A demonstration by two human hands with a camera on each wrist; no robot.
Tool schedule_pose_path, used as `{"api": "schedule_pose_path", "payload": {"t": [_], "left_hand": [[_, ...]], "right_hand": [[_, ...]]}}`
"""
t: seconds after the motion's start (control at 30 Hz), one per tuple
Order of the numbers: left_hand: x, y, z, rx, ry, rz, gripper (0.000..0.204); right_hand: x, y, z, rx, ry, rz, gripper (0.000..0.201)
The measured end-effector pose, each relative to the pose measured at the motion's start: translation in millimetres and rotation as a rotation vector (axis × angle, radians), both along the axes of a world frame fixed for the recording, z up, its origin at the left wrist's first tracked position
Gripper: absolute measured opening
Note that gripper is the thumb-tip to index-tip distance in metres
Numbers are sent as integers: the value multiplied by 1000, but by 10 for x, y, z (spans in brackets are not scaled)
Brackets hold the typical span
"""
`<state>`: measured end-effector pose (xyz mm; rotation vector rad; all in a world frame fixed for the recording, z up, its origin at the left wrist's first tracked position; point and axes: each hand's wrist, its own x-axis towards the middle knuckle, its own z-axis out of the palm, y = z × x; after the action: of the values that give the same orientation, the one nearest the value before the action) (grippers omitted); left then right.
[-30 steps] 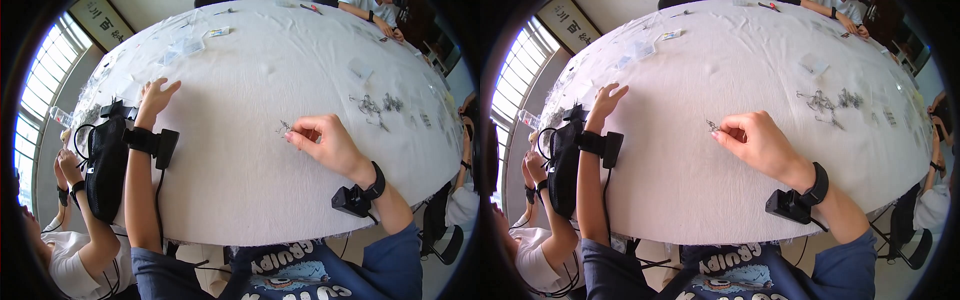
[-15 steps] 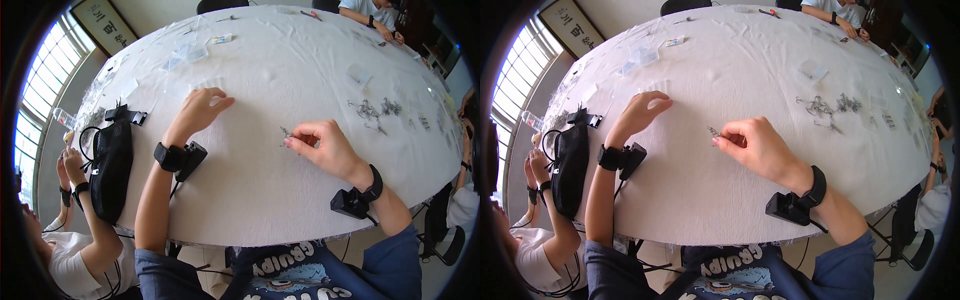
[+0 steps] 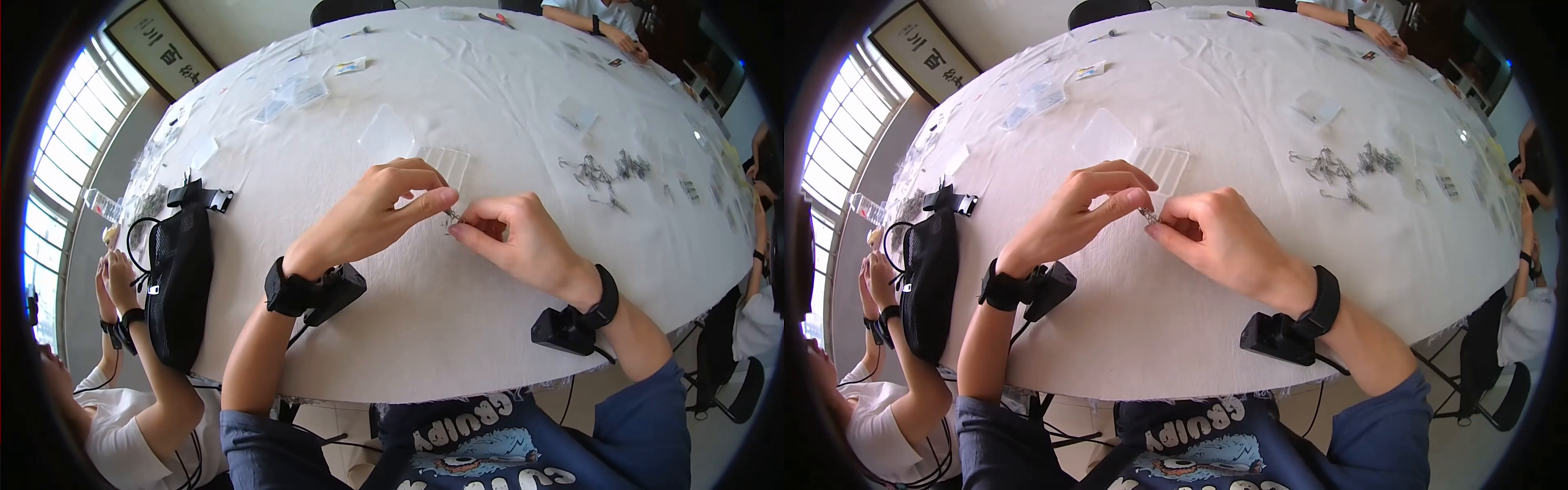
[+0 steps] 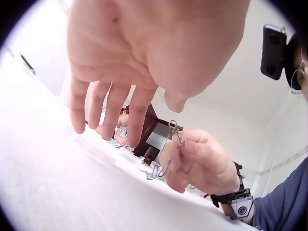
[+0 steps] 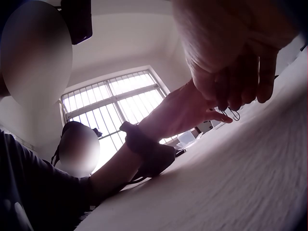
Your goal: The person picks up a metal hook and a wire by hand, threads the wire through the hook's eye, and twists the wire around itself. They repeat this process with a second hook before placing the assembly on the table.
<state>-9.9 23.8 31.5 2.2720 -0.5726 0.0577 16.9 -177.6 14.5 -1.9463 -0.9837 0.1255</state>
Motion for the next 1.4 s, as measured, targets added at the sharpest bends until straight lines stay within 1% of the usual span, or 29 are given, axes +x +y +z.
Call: {"api": "schedule_pose_path", "payload": {"t": [0.1, 0.2, 0.3, 0.4, 0.5, 0.6, 0.7, 0.8, 1.0, 1.1, 1.2, 1.33, 1.4], "left_hand": [[-27, -52, 38, -16, 32, -24, 25], [-49, -82, 99, 66, 121, -27, 21], [-30, -61, 34, 8, 111, -27, 22], [-3, -8, -8, -16, 193, 8, 23], [-12, -2, 34, -18, 257, 8, 24], [31, 39, -94, -109, 192, -72, 30], [30, 43, -104, -126, 227, -80, 31], [10, 24, -38, -112, 346, -81, 26], [6, -1, -26, -99, 353, -113, 25], [2, -2, -23, -111, 355, -117, 25], [9, 5, -49, -191, 391, -121, 25], [31, 40, -125, -228, 376, -156, 27], [40, 51, -146, -233, 365, -175, 28]], "right_hand": [[-14, -2, 3, 23, -15, -3, 20], [-10, 6, -21, 47, -7, 20, 21], [51, -7, -28, 9, -83, 46, 24], [136, -23, -65, -14, -164, -37, 25], [244, 1, -168, 67, -302, -82, 22], [337, -7, -324, -8, -556, -30, 15], [342, -43, -291, -100, -399, 31, 11], [355, -61, -223, -197, -324, -98, 9], [379, -128, -155, -243, -251, -213, 6], [414, -166, -110, -123, -235, -289, 7], [462, -210, -36, -37, -312, -394, 8], [658, -343, 30, 125, -513, -511, 9], [830, -505, 65, 95, -631, -617, 9]]}}
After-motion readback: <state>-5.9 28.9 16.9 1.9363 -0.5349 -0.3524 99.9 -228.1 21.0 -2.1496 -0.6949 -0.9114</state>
